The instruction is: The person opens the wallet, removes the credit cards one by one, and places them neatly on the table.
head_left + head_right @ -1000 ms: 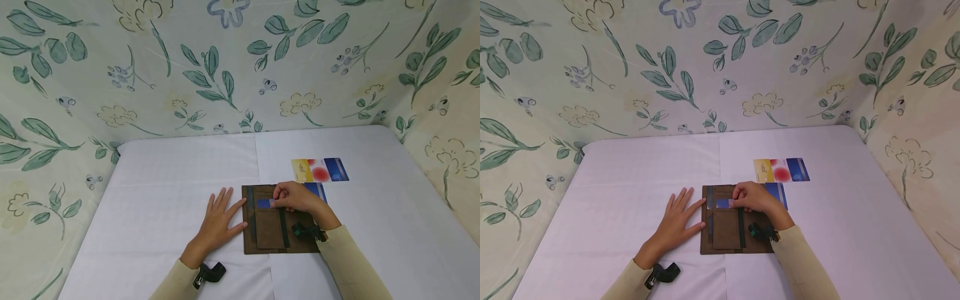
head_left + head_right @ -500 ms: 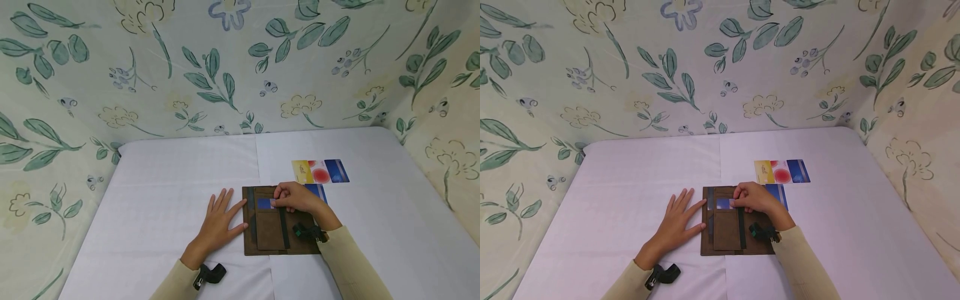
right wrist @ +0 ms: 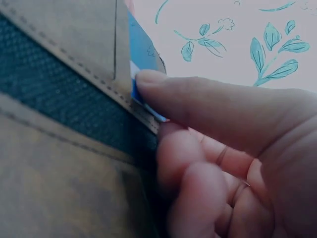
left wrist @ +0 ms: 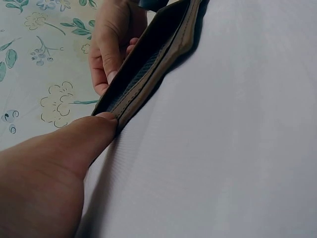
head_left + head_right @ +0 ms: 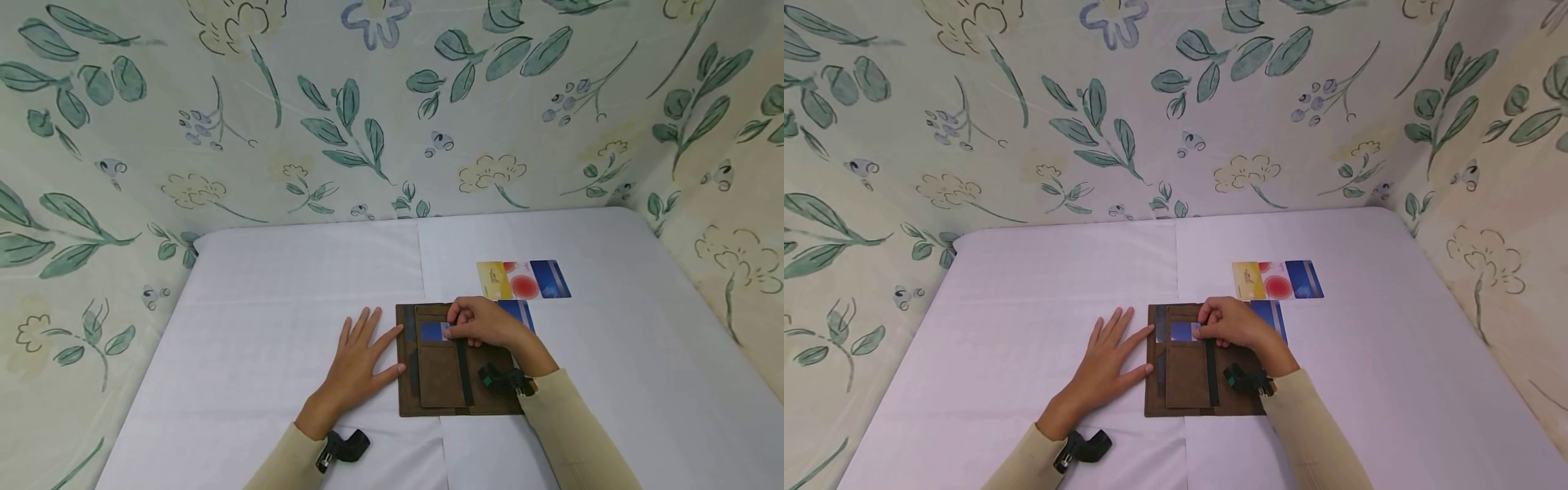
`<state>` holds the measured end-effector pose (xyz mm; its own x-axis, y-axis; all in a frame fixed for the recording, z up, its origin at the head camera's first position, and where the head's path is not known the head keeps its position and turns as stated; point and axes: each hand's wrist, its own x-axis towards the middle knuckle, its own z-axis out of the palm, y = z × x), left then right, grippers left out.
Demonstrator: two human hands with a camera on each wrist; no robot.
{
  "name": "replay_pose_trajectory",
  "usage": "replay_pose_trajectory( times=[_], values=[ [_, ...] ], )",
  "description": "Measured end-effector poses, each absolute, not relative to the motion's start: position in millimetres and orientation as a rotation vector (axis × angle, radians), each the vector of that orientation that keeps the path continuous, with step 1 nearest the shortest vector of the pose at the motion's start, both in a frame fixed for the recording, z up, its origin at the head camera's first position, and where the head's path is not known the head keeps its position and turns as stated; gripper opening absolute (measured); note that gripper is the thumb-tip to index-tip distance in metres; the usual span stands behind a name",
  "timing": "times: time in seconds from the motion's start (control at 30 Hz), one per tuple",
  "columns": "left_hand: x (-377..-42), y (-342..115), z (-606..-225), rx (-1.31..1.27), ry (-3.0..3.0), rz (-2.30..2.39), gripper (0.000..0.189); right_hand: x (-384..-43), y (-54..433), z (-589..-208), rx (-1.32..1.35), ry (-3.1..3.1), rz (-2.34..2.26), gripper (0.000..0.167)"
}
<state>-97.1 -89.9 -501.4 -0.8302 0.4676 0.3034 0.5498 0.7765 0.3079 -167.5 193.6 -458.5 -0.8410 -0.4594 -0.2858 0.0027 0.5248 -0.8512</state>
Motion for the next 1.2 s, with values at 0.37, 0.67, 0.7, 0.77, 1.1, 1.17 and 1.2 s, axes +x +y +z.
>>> replay_pose_trajectory(
  times=[0.37, 0.67, 0.7, 0.77, 1.1, 1.17, 1.2],
  values=[
    [-96.9, -90.2, -502.5, -0.776, -2.821, -0.567, 0.063, -166.7, 192.7, -456.9, -0.429, 2.288, -1.27, 0.029],
    [-97.6, -90.3, -504.0, -0.782, -2.812, -0.551, 0.064, -166.5, 193.2, -458.3, -0.403, 2.294, -1.287, 0.033],
    [-97.6, -90.2, -504.2, -0.782, -2.813, -0.55, 0.064, -166.4, 193.3, -458.1, -0.402, 2.291, -1.29, 0.033],
    [-97.4, -90.1, -504.1, -0.78, -2.818, -0.547, 0.064, -166.0, 193.4, -458.0, -0.401, 2.288, -1.29, 0.034],
    [-97.1, -90.2, -503.3, -0.787, -2.783, -0.56, 0.063, -166.1, 192.6, -457.9, -0.417, 2.305, -1.261, 0.037],
    [-97.0, -90.2, -503.1, -0.79, -2.778, -0.557, 0.063, -166.4, 192.6, -458.8, -0.398, 2.312, -1.258, 0.036],
    [-96.9, -90.1, -503.1, -0.791, -2.78, -0.556, 0.063, -166.5, 192.6, -459.3, -0.386, 2.313, -1.259, 0.036]
  ],
)
